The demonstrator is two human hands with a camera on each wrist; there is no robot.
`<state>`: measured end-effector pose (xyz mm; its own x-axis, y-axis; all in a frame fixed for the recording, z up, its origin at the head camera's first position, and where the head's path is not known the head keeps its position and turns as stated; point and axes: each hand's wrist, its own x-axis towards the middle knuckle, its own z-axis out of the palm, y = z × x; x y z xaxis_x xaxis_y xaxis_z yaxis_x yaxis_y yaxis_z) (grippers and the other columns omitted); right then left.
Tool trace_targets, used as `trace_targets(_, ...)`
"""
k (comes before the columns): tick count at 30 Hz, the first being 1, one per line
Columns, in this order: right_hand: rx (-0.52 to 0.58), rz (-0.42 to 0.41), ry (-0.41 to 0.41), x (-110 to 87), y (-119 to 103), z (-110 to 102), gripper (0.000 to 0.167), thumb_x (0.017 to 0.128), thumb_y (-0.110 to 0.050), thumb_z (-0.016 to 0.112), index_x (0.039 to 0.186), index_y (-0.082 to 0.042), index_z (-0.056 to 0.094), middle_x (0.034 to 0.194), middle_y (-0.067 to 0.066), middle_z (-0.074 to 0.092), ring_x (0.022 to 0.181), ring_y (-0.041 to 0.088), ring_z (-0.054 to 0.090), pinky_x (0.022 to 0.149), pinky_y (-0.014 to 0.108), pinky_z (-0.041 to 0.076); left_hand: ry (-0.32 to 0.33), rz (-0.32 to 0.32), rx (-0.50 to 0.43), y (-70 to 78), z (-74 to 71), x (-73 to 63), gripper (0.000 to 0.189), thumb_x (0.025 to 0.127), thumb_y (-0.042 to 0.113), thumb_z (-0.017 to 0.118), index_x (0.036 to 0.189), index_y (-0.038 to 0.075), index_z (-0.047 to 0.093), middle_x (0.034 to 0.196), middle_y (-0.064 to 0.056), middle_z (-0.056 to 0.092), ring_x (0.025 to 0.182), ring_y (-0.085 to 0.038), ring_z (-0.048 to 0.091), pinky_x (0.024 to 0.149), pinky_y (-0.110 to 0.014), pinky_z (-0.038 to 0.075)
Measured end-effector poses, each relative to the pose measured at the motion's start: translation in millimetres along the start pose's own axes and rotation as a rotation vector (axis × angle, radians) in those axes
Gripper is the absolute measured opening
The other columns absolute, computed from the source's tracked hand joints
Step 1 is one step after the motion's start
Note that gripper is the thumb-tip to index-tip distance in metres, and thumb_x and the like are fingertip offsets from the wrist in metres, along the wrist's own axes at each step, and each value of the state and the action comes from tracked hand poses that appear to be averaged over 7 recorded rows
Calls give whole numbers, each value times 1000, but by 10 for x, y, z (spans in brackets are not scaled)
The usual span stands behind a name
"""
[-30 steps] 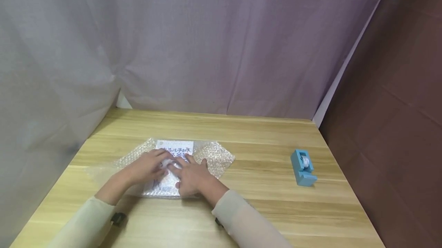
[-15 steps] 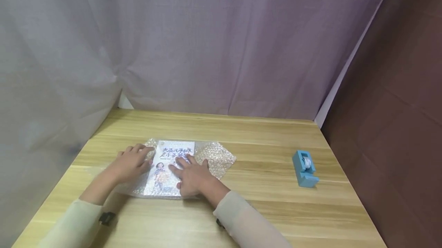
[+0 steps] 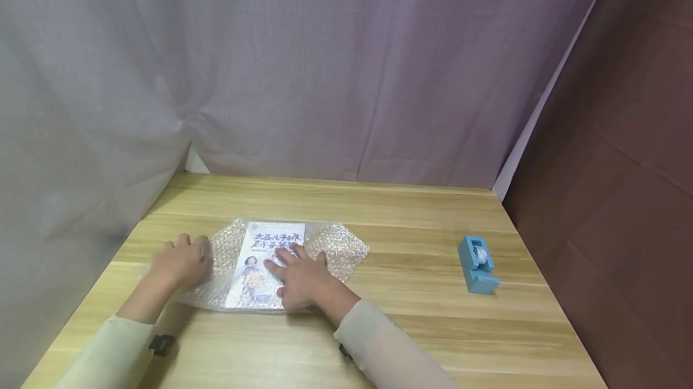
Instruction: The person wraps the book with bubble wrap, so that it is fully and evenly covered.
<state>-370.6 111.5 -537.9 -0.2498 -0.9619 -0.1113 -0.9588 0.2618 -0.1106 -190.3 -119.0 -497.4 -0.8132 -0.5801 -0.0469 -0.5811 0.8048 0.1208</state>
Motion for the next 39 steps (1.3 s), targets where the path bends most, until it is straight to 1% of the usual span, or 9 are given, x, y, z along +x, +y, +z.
trace_targets(2,-1,1,0,-2,2,3,76,107,-41,58,175,-44,25,186,-5,21,172,34,23,121,87,33,-2,-39,12,-1,-7,2,45,109,25,48,140,-6,58,138,-42,56,123,-66,57,97,-84,50)
trace_targets(4,-2,2,0,-1,5,7,76,107,-41,58,175,-44,25,186,-5,21,172,34,23,121,87,33,-8,-73,20,-7,-10,9,52,103,23,57,143,-11,55,138,-44,55,127,-67,55,100,-86,48)
trace_targets(9,8,-2,5,8,13,18,76,107,-42,58,175,-44,25,187,-5,20,173,34,21,121,87,32,-49,-147,13,-48,-7,32,72,92,19,65,151,-17,46,143,-48,51,136,-68,49,106,-95,34)
trace_targets(14,25,-1,2,9,17,18,76,107,-42,59,175,-43,26,187,-5,19,173,34,20,121,88,30,-77,-202,3,-87,-42,44,66,98,23,59,149,-18,47,145,-50,48,137,-68,47,107,-98,27)
trace_targets(20,19,1,1,7,21,17,76,107,-42,59,175,-44,25,187,-5,18,173,34,20,121,88,31,-63,-251,-21,-129,-87,53,55,114,26,35,143,-18,52,139,-48,56,133,-68,52,108,-101,18)
trace_targets(24,12,0,-1,3,17,21,76,107,-43,59,175,-45,25,187,-5,18,173,34,20,121,88,31,-47,-263,-37,-179,-138,71,59,117,33,32,135,-14,62,134,-44,64,128,-68,59,107,-102,19)
trace_targets(27,11,0,-1,0,15,21,76,107,-43,58,175,-45,25,187,-5,18,173,34,20,121,88,31,-47,-251,-70,-210,-195,79,60,116,36,32,132,-11,66,136,-44,65,130,-71,58,107,-102,19)
trace_targets(32,16,3,3,-6,16,28,75,107,-43,58,175,-45,25,187,-5,18,173,34,20,121,88,31,-54,-204,-111,-210,-311,61,66,115,42,32,134,-10,67,143,-44,61,136,-76,50,107,-103,18)
trace_targets(39,17,4,4,5,21,33,76,107,-43,58,175,-46,25,187,-6,18,173,34,21,121,88,31,-41,-154,-128,-140,-460,-31,66,114,45,35,137,-8,67,148,-43,59,136,-74,51,107,-103,20)
